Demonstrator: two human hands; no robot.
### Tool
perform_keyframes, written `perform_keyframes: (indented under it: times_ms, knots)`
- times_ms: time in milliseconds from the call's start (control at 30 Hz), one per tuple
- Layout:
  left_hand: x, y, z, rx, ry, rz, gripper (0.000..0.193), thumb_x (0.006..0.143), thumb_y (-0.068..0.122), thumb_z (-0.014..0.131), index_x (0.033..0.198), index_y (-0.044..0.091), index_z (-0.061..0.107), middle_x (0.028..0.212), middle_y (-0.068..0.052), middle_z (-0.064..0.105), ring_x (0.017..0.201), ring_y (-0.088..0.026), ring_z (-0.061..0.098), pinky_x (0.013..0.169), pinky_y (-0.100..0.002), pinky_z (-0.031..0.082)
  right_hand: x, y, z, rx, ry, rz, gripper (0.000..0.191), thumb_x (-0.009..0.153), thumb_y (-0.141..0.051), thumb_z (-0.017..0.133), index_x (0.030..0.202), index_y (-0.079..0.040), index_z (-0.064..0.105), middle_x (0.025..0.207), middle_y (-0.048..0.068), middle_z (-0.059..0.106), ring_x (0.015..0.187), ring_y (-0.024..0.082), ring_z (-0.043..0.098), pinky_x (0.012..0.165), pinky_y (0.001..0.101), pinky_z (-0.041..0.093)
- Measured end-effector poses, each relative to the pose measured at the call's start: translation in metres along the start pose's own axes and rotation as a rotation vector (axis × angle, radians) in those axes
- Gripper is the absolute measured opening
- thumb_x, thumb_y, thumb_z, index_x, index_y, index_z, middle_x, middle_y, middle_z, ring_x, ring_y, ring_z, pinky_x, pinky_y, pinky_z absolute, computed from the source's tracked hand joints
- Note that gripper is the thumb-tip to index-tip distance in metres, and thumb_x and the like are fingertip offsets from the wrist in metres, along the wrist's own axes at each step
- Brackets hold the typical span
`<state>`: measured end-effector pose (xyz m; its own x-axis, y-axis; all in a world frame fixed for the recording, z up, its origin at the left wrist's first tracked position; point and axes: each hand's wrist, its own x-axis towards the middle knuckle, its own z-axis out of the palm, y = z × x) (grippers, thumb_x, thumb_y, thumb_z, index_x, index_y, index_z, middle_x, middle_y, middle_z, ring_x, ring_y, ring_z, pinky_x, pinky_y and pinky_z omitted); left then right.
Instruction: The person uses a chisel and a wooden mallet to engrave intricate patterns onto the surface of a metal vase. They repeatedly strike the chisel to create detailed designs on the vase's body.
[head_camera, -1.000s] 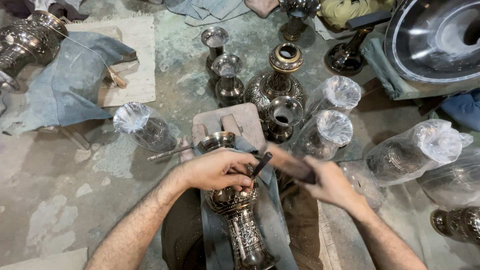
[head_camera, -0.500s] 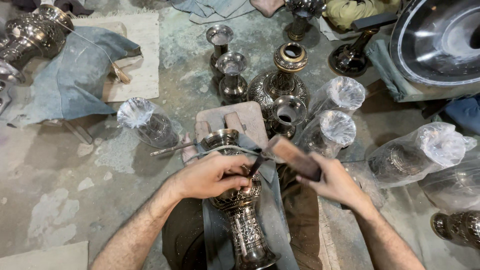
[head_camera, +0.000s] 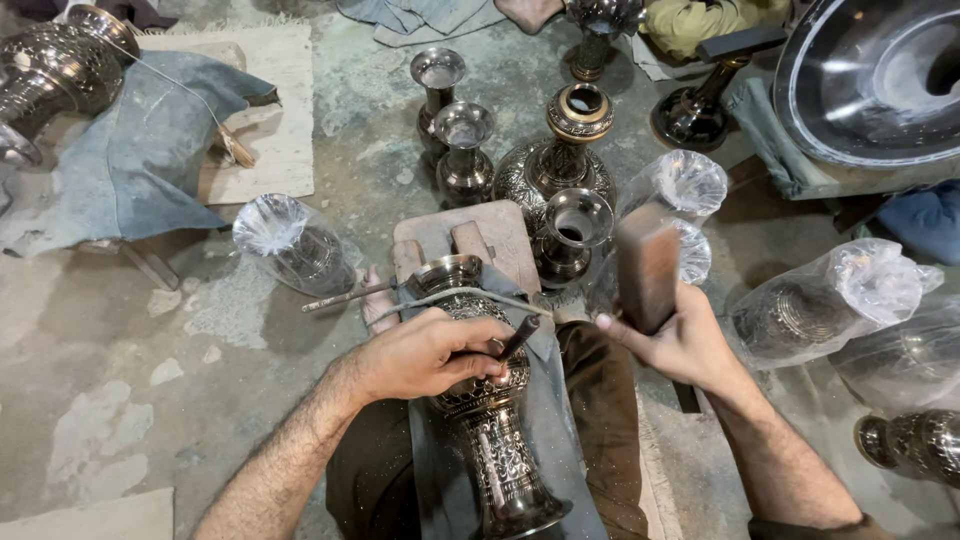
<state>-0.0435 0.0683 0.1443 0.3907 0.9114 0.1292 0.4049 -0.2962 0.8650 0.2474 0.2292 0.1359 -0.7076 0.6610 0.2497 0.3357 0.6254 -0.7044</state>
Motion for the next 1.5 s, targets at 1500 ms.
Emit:
perform_keyframes:
  times_ms: [1500]
  knots:
    - [0.022, -0.010, -0.019, 0.006, -0.210, 0.066, 0.041, 0.093, 0.012, 0.073, 0.133, 0.008, 0.063, 0.107, -0.009, 0.081, 0.100, -0.018, 0.080, 0.086, -0.034, 0.063, -0.019, 0.007, -0.010, -0.267, 0.081, -0.141, 0.028, 0.074, -0.003, 0.082, 0.098, -0.008, 0.069, 0.074, 0.001, 0.070, 0.069, 0.013, 0.065, 0.074, 0.0392, 0.048]
